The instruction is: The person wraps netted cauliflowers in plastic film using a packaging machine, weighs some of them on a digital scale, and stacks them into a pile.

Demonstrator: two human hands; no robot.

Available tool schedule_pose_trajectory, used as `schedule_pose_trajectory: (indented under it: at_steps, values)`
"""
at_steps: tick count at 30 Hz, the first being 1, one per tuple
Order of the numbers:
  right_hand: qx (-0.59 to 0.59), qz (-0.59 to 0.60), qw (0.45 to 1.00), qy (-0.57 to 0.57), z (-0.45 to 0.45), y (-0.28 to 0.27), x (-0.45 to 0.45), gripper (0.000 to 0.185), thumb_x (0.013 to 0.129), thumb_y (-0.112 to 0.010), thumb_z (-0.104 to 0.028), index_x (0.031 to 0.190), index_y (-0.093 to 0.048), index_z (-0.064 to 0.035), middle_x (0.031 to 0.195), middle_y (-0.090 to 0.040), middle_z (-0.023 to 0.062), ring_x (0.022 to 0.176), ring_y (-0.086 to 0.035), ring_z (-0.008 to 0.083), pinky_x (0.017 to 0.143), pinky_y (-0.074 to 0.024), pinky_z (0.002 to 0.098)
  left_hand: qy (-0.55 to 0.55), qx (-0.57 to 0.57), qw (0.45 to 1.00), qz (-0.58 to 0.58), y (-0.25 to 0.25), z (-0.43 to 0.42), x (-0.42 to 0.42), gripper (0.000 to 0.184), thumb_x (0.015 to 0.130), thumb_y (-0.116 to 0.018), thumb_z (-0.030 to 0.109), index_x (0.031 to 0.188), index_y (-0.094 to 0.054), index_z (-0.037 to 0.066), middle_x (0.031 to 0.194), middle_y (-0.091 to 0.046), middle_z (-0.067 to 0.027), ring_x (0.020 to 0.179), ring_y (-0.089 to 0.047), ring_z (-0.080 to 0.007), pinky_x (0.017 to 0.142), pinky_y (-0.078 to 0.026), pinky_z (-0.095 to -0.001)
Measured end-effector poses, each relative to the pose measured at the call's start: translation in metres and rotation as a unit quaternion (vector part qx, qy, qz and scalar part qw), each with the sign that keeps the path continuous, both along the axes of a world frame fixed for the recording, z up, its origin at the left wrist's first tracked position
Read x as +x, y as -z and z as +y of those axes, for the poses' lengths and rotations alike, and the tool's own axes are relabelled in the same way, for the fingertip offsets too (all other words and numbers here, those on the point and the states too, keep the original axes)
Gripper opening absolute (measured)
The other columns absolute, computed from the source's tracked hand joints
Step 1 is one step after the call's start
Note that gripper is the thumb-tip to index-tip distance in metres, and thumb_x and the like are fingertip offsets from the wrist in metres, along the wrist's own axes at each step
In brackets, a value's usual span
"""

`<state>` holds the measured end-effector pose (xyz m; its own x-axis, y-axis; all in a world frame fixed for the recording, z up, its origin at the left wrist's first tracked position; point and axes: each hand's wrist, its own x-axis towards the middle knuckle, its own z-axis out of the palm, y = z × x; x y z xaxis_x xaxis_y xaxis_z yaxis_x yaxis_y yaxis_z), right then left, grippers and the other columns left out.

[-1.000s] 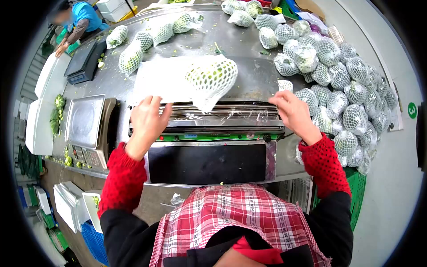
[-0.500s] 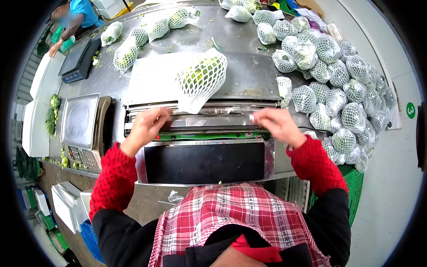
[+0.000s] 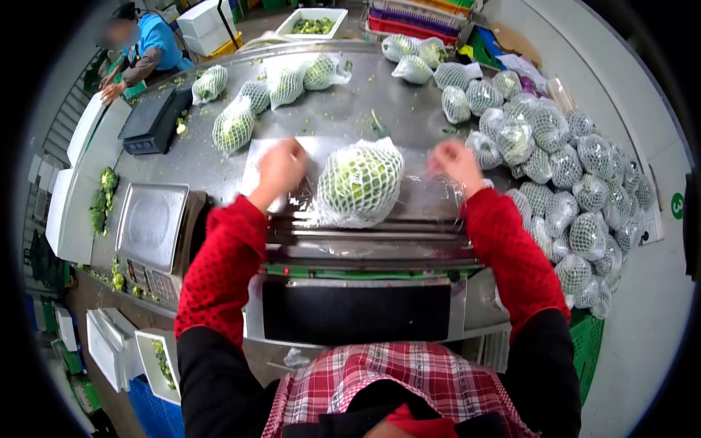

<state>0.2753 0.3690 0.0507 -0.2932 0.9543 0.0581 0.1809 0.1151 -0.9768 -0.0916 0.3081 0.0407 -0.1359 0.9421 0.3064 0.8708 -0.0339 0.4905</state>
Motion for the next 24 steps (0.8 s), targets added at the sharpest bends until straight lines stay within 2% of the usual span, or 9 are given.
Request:
schedule_pose_trajectory:
  at_steps: [1,3,4,6,7,10,15,18,24]
  values:
    - [-0.04,-0.006,0.999,0.004,-0.003,0.019,-0.003,0.013,0.093,-0.055,-0.01,0.098,-0.058,0.0018,0.082,-0.066,0.0111,0.066,-0.062,0.0128,0.064,-0.053,0.0292,-0.016,-0.023,1.0,0.012,-0.007,-0.012,0.029,0.016,0.081,-0.061,0.01,0.096,-0.06,0.006,0.085,-0.065,-0.0176,0.081,-0.063,-0.0384,0.068,-0.05,-0.0441]
    - [-0.019,-0.106,0.994,0.028,-0.008,0.024,-0.003,0.019,0.088,-0.056,-0.004,0.107,-0.058,-0.0016,0.096,-0.065,0.0148,0.067,-0.063,0.0182,0.067,-0.0532,0.032,0.165,0.202,0.965,0.006,0.009,-0.013,0.031,0.041,0.074,-0.066,0.005,0.114,-0.055,0.006,0.119,-0.06,-0.015,0.095,-0.063,-0.0347,0.075,-0.053,-0.041]
    - [-0.026,-0.109,0.993,0.029,-0.018,0.013,-0.007,0.019,0.088,-0.056,-0.004,0.107,-0.058,-0.0016,0.096,-0.065,0.0148,0.067,-0.063,0.0182,0.067,-0.0532,0.032,0.252,0.226,0.939,0.069,-0.004,-0.017,0.022,0.049,0.073,-0.066,0.003,0.12,-0.053,0.004,0.122,-0.059,-0.0153,0.1,-0.062,-0.0338,0.08,-0.053,-0.0394]
    - [0.256,-0.252,0.932,0.041,-0.038,-0.016,-0.013,0.042,0.08,-0.058,0.001,0.121,-0.053,-0.0071,0.118,-0.058,0.016,0.083,-0.065,0.0279,0.072,-0.0536,0.0359,0.344,0.241,0.898,0.129,-0.016,-0.022,0.003,0.056,0.071,-0.065,0.001,0.126,-0.051,0.003,0.125,-0.058,-0.0156,0.106,-0.061,-0.033,0.085,-0.053,-0.0378]
    - [0.255,-0.253,0.932,0.044,-0.039,-0.026,-0.015,0.042,0.08,-0.058,0.001,0.121,-0.053,-0.0071,0.118,-0.058,0.016,0.083,-0.065,0.0279,0.072,-0.0536,0.0359,0.374,0.211,0.891,0.144,-0.016,-0.022,-0.003,0.062,0.071,-0.064,0.001,0.13,-0.047,0.001,0.13,-0.055,-0.0165,0.112,-0.058,-0.033,0.09,-0.051,-0.0377]
    - [0.511,-0.347,0.781,-0.092,-0.041,-0.037,-0.023,0.06,0.071,-0.061,0.0,0.128,-0.048,-0.0131,0.132,-0.051,0.0131,0.112,-0.056,0.0332,0.088,-0.0488,0.0395,0.416,0.15,0.886,0.14,-0.022,-0.017,0.005,0.07,0.07,-0.062,-0.001,0.136,-0.04,-0.002,0.138,-0.048,-0.0179,0.121,-0.053,-0.0332,0.098,-0.048,-0.0374]
    - [0.545,-0.257,0.786,-0.136,-0.026,-0.013,-0.038,0.054,0.068,-0.067,-0.003,0.12,-0.052,-0.0115,0.124,-0.058,0.0101,0.109,-0.057,0.0308,0.093,-0.0451,0.0391,0.427,0.091,0.9,0.016,-0.016,0.0,0.036,0.069,0.076,-0.066,0.003,0.14,-0.039,0.004,0.141,-0.046,-0.0176,0.123,-0.051,-0.0334,0.101,-0.045,-0.0382]
    - [0.382,-0.227,0.883,-0.149,-0.036,-0.004,-0.019,0.062,0.061,-0.075,-0.004,0.118,-0.053,-0.0098,0.112,-0.062,0.0094,0.101,-0.059,0.0313,0.087,-0.0455,0.0385,0.449,0.061,0.887,-0.089,-0.028,-0.005,0.039,0.059,0.079,-0.068,0.008,0.135,-0.048,0.006,0.137,-0.05,-0.0165,0.122,-0.053,-0.0325,0.102,-0.044,-0.0385]
    - [0.305,-0.157,0.922,-0.182,-0.107,-0.065,-0.024,0.063,0.059,-0.081,-0.022,0.114,-0.054,-0.0052,0.103,-0.06,0.0101,0.085,-0.057,0.0348,0.077,-0.0457,0.0398,0.474,-0.048,0.864,-0.162,-0.121,-0.07,0.031,0.058,0.07,-0.072,0.015,0.124,-0.056,-0.002,0.125,-0.059,-0.0161,0.115,-0.057,-0.0283,0.099,-0.042,-0.0372]
